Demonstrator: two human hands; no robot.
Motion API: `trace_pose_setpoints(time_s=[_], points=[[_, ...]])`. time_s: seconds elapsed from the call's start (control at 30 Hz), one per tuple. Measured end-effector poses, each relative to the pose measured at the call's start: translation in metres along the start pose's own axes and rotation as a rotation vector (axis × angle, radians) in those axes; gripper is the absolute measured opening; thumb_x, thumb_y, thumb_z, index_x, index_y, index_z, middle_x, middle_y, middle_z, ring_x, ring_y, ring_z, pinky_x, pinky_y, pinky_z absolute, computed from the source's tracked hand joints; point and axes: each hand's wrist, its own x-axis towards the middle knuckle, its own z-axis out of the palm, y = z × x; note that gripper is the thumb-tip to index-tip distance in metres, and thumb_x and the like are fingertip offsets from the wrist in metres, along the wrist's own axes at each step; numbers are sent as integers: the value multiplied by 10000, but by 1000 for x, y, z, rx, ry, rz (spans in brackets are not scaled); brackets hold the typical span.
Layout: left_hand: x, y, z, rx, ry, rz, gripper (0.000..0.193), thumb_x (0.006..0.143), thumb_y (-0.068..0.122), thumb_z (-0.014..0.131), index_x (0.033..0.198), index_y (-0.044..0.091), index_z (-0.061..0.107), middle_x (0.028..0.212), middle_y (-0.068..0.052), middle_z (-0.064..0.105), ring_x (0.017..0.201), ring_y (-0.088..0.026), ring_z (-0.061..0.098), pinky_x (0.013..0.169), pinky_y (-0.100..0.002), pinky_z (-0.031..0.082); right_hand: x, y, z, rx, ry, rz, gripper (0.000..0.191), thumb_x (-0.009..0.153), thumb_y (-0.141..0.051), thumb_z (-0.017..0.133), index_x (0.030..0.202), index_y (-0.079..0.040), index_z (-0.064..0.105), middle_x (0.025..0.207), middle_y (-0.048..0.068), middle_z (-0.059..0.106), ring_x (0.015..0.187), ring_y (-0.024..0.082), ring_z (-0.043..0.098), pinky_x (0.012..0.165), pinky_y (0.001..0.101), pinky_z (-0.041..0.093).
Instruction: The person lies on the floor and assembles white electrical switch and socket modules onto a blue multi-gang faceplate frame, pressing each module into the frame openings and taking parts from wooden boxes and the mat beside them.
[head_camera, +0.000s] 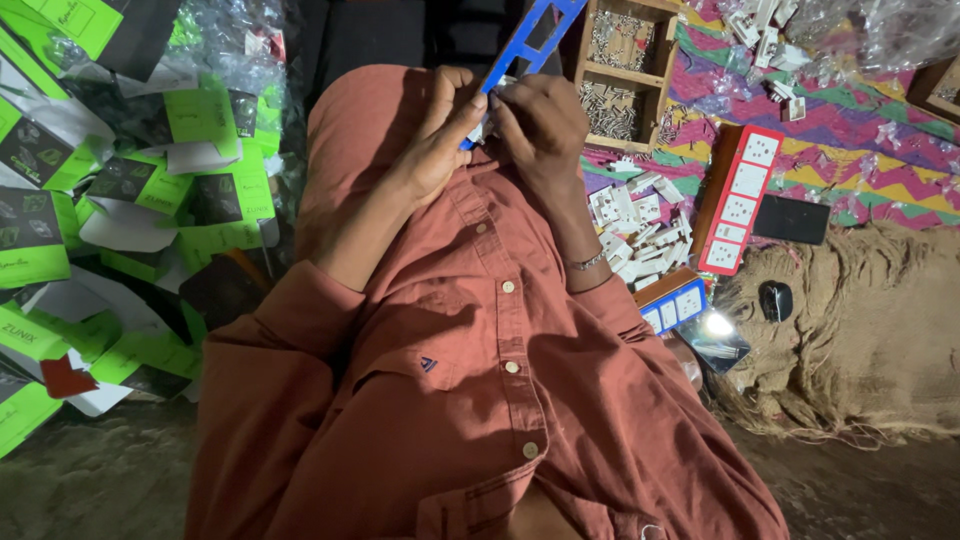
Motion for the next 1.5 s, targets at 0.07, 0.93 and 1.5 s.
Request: trace_pose_setpoints(time_s=[0.07,0.93,1.5], points=[[0,-1,0,7,0,13,505,1038,534,563,1327,198,320,1289,-59,482,1171,-159,514,937,-446,551,0,-1,-1,-1,0,17,183,909,9,822,1067,2,730,977,110,676,881,249,660,766,348,531],[2,1,0,17,17,31,490,1036,510,560,1293,161,334,1200,-45,451,1085,-129,499,885,-414,571,-4,12,1,47,-38,21,341,866,-92,880,1120,23,684,1012,131,679,895,249,667,769,355,544],[3,-2,0,-41,0,49,444,1056,500,565,1295,194,350,1251,-45,467,1127,-132,505,926,-444,587,-7,12,3,37,-75,80,308,905,-64,807,1156,3,642,1135,159,621,980,302,630,838,392,527]])
